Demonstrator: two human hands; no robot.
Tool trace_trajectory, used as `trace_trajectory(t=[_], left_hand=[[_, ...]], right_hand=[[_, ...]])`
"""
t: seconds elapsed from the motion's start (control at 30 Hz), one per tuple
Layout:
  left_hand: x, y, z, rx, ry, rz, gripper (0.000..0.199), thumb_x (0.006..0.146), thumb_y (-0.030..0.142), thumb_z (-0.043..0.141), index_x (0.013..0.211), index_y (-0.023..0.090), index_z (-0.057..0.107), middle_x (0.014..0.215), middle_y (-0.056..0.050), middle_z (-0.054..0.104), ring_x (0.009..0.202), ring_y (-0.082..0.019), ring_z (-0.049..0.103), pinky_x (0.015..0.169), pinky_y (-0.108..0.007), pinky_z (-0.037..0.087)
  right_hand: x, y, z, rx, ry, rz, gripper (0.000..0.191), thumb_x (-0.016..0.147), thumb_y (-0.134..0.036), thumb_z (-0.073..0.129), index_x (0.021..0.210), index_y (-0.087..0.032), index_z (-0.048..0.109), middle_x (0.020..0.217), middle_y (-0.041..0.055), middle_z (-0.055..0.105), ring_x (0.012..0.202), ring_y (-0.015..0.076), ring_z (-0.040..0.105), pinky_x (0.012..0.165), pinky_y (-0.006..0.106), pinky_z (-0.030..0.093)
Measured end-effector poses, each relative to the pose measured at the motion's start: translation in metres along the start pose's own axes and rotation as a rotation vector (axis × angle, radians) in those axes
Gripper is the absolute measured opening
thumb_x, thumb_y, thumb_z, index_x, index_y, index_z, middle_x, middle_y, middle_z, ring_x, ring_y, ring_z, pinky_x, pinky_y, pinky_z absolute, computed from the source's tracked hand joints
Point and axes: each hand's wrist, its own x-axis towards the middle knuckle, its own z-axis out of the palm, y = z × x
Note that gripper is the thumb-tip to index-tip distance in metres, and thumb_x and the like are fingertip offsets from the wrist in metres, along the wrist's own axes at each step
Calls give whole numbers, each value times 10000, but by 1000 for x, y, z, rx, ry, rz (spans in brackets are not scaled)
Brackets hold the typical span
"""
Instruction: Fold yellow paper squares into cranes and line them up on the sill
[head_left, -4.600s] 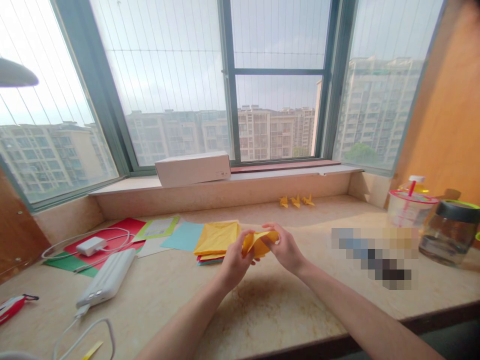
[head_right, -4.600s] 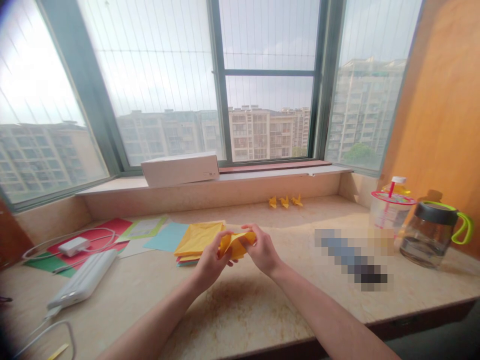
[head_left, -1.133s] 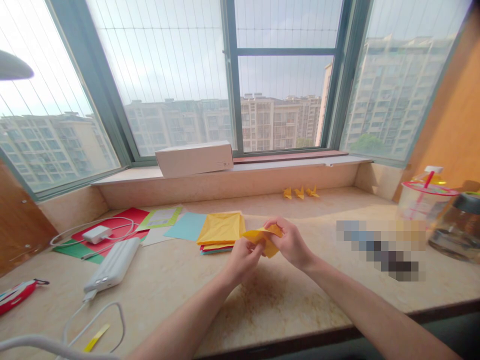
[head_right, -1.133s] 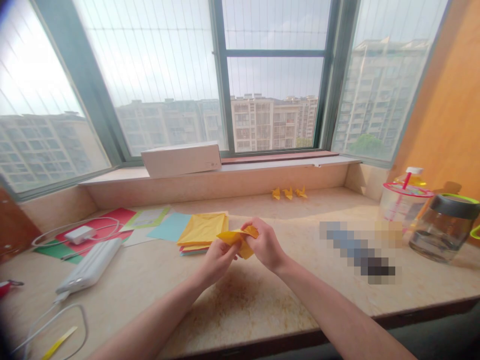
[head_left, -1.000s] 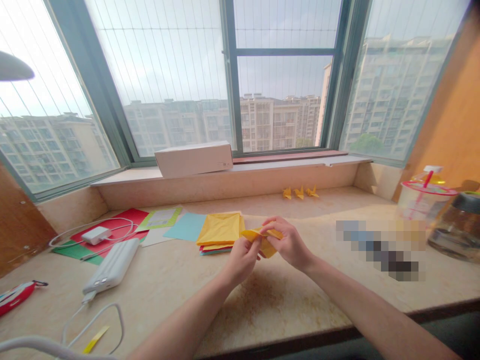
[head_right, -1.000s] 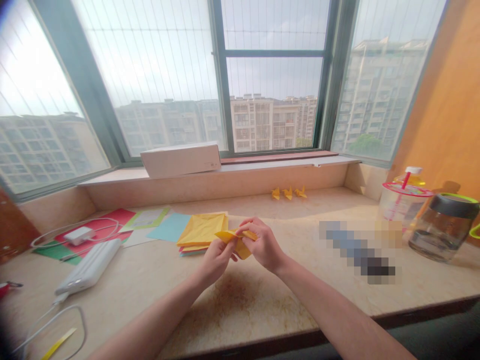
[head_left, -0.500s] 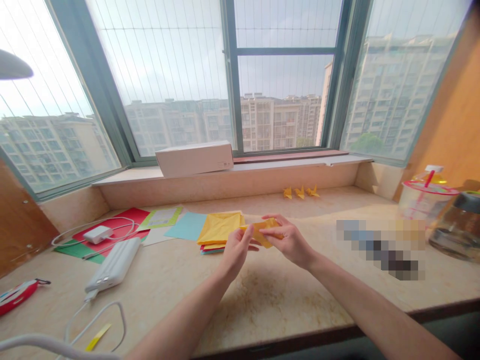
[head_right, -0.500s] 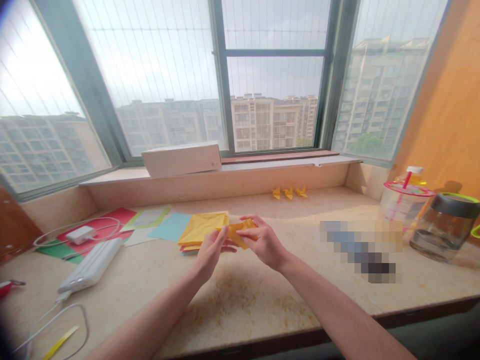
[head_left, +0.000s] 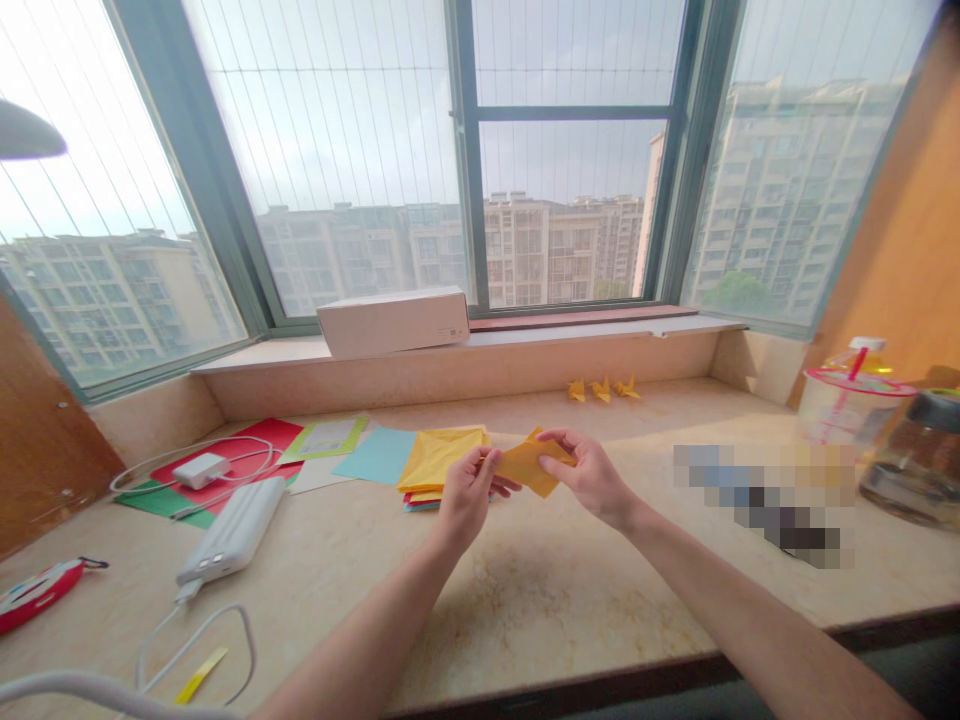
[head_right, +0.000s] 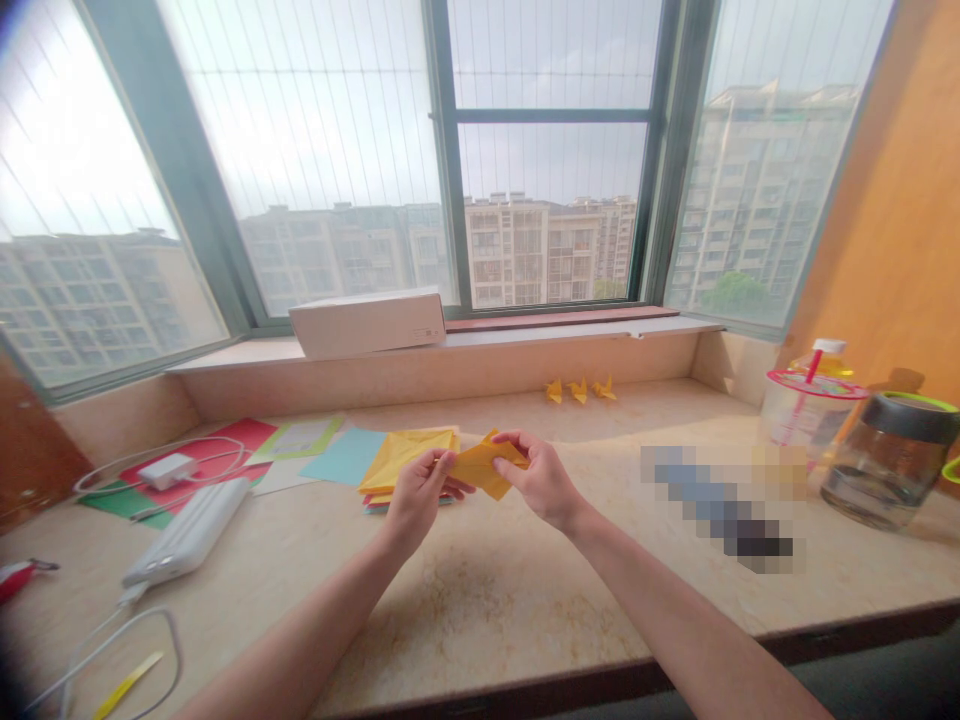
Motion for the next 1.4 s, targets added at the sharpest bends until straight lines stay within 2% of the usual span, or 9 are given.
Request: trace_trajectory(t=[0.1, 0.2, 0.3, 0.37, 0.5, 0.7, 0.93, 1.17, 1.4], left_hand=[[-1, 2, -1, -5, 45, -15, 498, 783, 629, 632, 895, 149, 560, 671, -42, 700, 515, -174, 692, 456, -213, 485], [-4, 0, 0, 10, 114, -92, 529, 775, 631, 644, 982, 154, 545, 778, -77, 730, 549, -186, 707, 500, -249, 524], [-10, -3, 7, 36, -2, -181, 541, 765, 638, 653, 891, 115, 604, 862, -134, 731, 604, -192, 715, 598, -297, 564], [-15, -2, 14, -15, -102, -171, 533, 785, 620, 649, 932, 107, 647, 964, -151, 725, 739, -213, 733, 725, -333, 577], [-19, 5, 21, -168, -211, -63, 429, 856, 536, 621, 984, 129, 668, 1051, -125, 713, 999, -239, 685, 939, -383, 522], [-13, 4, 13, -221, -24, -51, 353, 799, 479, 700, 895, 141, 667, 931, -71, 709, 902, -193, 670, 863, -325, 535], [-7, 1, 7, -131, 103, -74, 398, 730, 498, 740, 906, 149, 665, 778, -31, 692, 697, -156, 649, 651, -249, 509], [-5, -4, 1, -103, 151, -84, 511, 733, 465, 745, 1108, 161, 579, 693, 4, 656, 588, -130, 607, 535, -205, 439], [-11, 2, 5, -211, 5, -136, 672, 746, 368, 741, 1321, 229, 422, 945, -35, 699, 799, -177, 679, 691, -280, 538]], right_hand=[[1, 1, 0, 18, 97, -69, 353, 787, -300, 689, 1116, -209, 600, 876, 29, 702, 818, 186, 693, 725, 303, 574], [-1, 2, -4, -142, 255, -164, 341, 834, -295, 644, 1161, -210, 597, 905, 45, 708, 850, 204, 701, 752, 331, 575], [-3, 1, -9, -391, 344, -293, 185, 869, -254, 610, 1041, -213, 667, 973, 64, 730, 900, 219, 700, 842, 371, 554], [-6, 0, -9, -495, 258, -407, 120, 886, -215, 596, 958, -218, 691, 942, 59, 736, 878, 213, 696, 833, 367, 551], [-10, -5, 0, -536, -92, -592, 199, 885, -136, 590, 1011, -233, 710, 1060, 75, 707, 1017, 214, 648, 908, 375, 530], [-16, -17, 6, -575, -372, -595, 425, 878, -142, 604, 1289, -251, 606, 1282, 98, 622, 1218, 245, 545, 1046, 429, 453], [-14, -14, -7, -617, -221, -555, 481, 840, -29, 527, 1217, -294, 665, 1407, 89, 510, 1306, 266, 471, 1081, 496, 398], [-12, -5, -10, -565, -354, -518, 430, 844, -86, 602, 1226, -274, 662, 1448, 104, 425, 1264, 258, 490, 1035, 459, 463], [-10, 0, -8, -512, -320, -504, 263, 941, -208, 563, 1129, -307, 719, 1294, 88, 539, 1010, 203, 584, 889, 403, 535]])
